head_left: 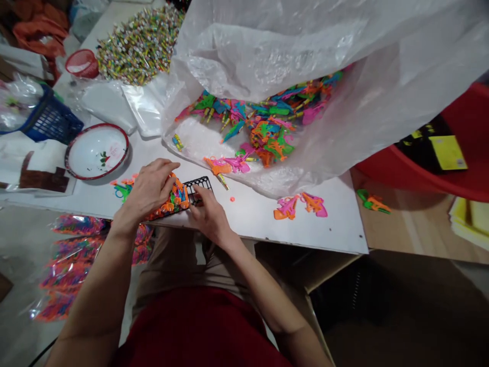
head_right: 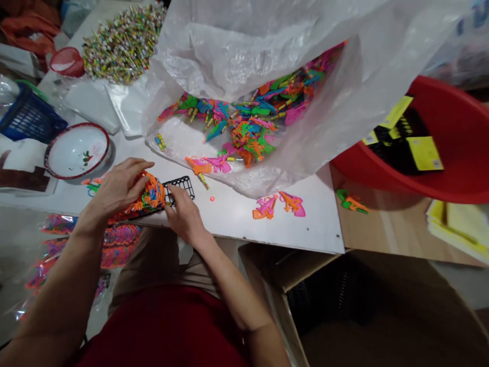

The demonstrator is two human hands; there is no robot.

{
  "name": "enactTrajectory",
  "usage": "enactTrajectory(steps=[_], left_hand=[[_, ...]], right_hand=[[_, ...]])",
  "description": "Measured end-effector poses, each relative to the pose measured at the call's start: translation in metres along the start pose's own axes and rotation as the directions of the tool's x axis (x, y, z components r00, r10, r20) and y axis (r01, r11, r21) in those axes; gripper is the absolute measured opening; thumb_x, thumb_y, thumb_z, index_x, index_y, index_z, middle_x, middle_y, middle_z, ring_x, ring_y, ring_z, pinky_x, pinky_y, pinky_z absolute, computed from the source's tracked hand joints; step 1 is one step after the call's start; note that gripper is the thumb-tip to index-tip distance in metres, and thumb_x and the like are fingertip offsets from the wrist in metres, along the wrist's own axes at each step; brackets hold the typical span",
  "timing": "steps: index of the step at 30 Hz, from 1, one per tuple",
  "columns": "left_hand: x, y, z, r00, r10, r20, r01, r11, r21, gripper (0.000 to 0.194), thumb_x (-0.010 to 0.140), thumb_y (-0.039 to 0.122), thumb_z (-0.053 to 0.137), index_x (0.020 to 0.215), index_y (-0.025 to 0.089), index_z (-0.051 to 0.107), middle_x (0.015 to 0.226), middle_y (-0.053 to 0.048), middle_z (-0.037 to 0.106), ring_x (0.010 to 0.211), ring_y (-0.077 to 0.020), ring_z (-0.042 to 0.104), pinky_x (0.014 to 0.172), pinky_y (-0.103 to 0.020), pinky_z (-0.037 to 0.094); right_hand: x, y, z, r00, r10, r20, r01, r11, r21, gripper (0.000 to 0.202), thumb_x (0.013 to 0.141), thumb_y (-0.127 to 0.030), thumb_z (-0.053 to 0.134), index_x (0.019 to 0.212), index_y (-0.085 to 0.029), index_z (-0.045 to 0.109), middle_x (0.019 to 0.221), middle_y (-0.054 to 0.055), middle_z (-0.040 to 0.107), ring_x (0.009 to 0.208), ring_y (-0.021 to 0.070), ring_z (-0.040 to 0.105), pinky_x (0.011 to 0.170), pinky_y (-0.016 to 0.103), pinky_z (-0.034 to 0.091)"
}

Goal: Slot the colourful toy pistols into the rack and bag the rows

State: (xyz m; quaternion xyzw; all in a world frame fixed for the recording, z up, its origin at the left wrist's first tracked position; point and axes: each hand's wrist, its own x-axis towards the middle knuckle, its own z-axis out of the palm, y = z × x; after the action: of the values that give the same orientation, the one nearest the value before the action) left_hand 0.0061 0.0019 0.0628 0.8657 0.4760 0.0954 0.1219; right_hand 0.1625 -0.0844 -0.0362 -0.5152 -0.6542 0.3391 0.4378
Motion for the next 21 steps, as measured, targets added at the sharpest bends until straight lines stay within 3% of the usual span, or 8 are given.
enactTrajectory(steps=[3, 6, 9, 12, 18, 21], left_hand=[[0.000, 0.001, 0.000, 1.000, -0.014, -0.005, 0.014, 1.000, -0.010, 0.041, 0.091, 0.028, 0.037, 0.123, 0.014, 0.058, 0.120, -0.013, 0.059, 0.112, -0.0263, 0.056, 0.101, -0.044, 0.042], [0.000, 0.001, 0.002, 1.000, -0.006, -0.014, 0.006, 1.000, -0.023, 0.041, 0.091, 0.028, 0.037, 0.124, 0.014, 0.057, 0.120, -0.013, 0.059, 0.113, -0.0261, 0.055, 0.101, -0.044, 0.042], [-0.001, 0.000, 0.004, 1.000, -0.004, -0.018, 0.003, 1.000, -0.023, 0.042, 0.091, 0.029, 0.037, 0.124, 0.013, 0.057, 0.120, -0.013, 0.059, 0.113, -0.0262, 0.055, 0.102, -0.043, 0.041], [-0.001, 0.000, 0.005, 1.000, -0.011, -0.017, 0.010, 1.000, -0.027, 0.041, 0.091, 0.028, 0.037, 0.124, 0.014, 0.057, 0.121, -0.013, 0.059, 0.113, -0.0256, 0.055, 0.102, -0.042, 0.040], [0.000, -0.002, 0.001, 0.999, 0.033, 0.012, -0.033, 0.999, -0.032, 0.041, 0.092, 0.029, 0.037, 0.125, 0.015, 0.057, 0.121, -0.012, 0.060, 0.114, -0.0243, 0.056, 0.101, -0.041, 0.042], [-0.001, -0.003, -0.002, 0.998, 0.055, 0.014, -0.055, 0.998, -0.030, 0.042, 0.091, 0.031, 0.038, 0.123, 0.015, 0.059, 0.119, -0.012, 0.061, 0.111, -0.0253, 0.058, 0.098, -0.041, 0.044]], right_hand=[[0.001, -0.005, 0.003, 0.993, -0.115, -0.001, 0.115, 0.993, 0.027, 0.043, 0.092, -0.011, 0.039, 0.132, -0.021, 0.046, 0.125, 0.012, 0.058, 0.120, 0.0197, 0.052, 0.102, 0.039, 0.045], [0.003, -0.005, 0.001, 0.984, -0.173, 0.046, 0.173, 0.985, 0.010, 0.040, 0.090, -0.014, 0.044, 0.130, -0.018, 0.048, 0.125, 0.014, 0.058, 0.121, 0.0210, 0.052, 0.103, 0.039, 0.046], [0.004, -0.001, -0.004, 0.977, -0.168, 0.135, 0.169, 0.986, 0.001, 0.043, 0.089, -0.021, 0.053, 0.131, -0.017, 0.046, 0.128, 0.014, 0.056, 0.121, 0.0226, 0.052, 0.102, 0.039, 0.046], [0.005, 0.002, -0.004, 0.975, -0.122, 0.187, 0.127, 0.992, -0.012, 0.036, 0.094, -0.021, 0.046, 0.130, -0.019, 0.047, 0.125, 0.012, 0.058, 0.117, 0.0200, 0.054, 0.100, 0.036, 0.047], [0.004, 0.000, 0.005, 0.977, -0.122, 0.174, 0.124, 0.992, -0.006, 0.036, 0.095, -0.017, 0.042, 0.130, -0.014, 0.047, 0.120, 0.015, 0.060, 0.112, 0.0216, 0.056, 0.096, 0.037, 0.049], [0.003, 0.004, -0.008, 0.969, -0.181, 0.170, 0.174, 0.983, 0.054, 0.039, 0.094, -0.022, 0.049, 0.132, -0.015, 0.046, 0.122, 0.014, 0.059, 0.113, 0.0207, 0.056, 0.097, 0.035, 0.048]])
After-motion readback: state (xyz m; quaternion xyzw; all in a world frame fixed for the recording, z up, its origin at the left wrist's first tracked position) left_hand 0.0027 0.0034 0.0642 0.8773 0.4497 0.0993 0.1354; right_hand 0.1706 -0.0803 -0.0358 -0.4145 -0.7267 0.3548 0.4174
